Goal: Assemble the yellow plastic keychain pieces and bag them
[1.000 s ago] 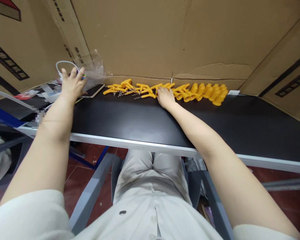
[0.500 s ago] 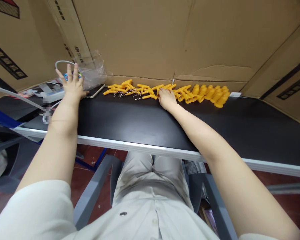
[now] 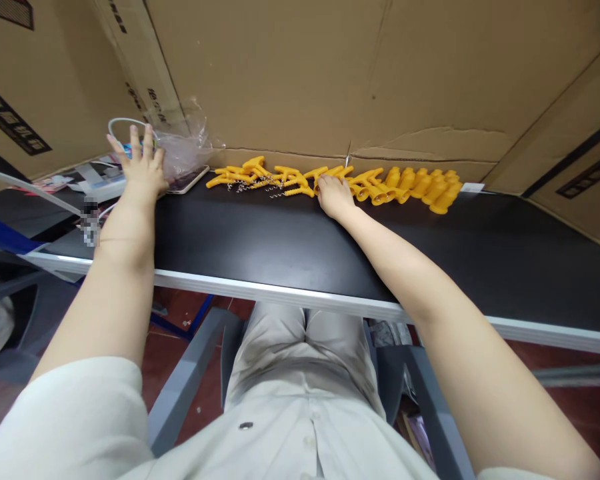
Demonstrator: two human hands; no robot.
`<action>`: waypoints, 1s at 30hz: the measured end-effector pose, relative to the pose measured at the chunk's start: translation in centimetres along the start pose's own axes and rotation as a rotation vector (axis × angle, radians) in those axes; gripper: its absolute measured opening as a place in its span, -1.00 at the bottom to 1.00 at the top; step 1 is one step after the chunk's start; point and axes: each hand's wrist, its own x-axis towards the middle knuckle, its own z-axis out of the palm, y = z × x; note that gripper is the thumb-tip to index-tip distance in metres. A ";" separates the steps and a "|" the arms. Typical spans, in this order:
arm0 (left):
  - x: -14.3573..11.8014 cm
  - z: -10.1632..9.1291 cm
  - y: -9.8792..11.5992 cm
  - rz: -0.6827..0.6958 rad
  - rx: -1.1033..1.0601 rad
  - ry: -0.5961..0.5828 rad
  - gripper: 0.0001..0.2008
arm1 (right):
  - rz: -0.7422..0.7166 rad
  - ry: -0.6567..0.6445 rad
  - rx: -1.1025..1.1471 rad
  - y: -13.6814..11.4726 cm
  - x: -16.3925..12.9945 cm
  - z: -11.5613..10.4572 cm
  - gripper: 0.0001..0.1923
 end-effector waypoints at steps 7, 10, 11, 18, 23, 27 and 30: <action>1.4 1.0 -0.4 0.157 0.099 0.074 -0.32 | -0.027 0.044 -0.004 0.4 0.4 0.8 -0.41; 2.2 1.0 1.4 0.234 0.237 -0.011 -0.31 | -0.030 0.043 -0.028 0.2 0.2 0.4 -0.40; 2.3 0.8 2.2 0.251 0.273 -0.047 -0.31 | -0.025 0.034 -0.040 0.1 0.1 0.2 -0.40; 3.0 0.4 7.1 0.020 0.246 -0.318 -0.33 | -0.054 -0.015 -0.111 -0.5 -0.9 -1.6 -0.36; 4.1 1.2 8.2 -0.127 0.023 -0.418 0.40 | -0.046 0.075 -0.070 1.6 -0.4 -2.9 -0.39; 4.1 1.5 8.0 -0.253 -0.094 -0.439 0.19 | 0.055 0.134 -0.047 5.8 -0.8 -5.6 -0.42; 4.5 3.1 6.7 -0.299 -0.226 -0.375 0.31 | 0.293 0.093 -0.056 9.5 -2.5 -8.1 -0.44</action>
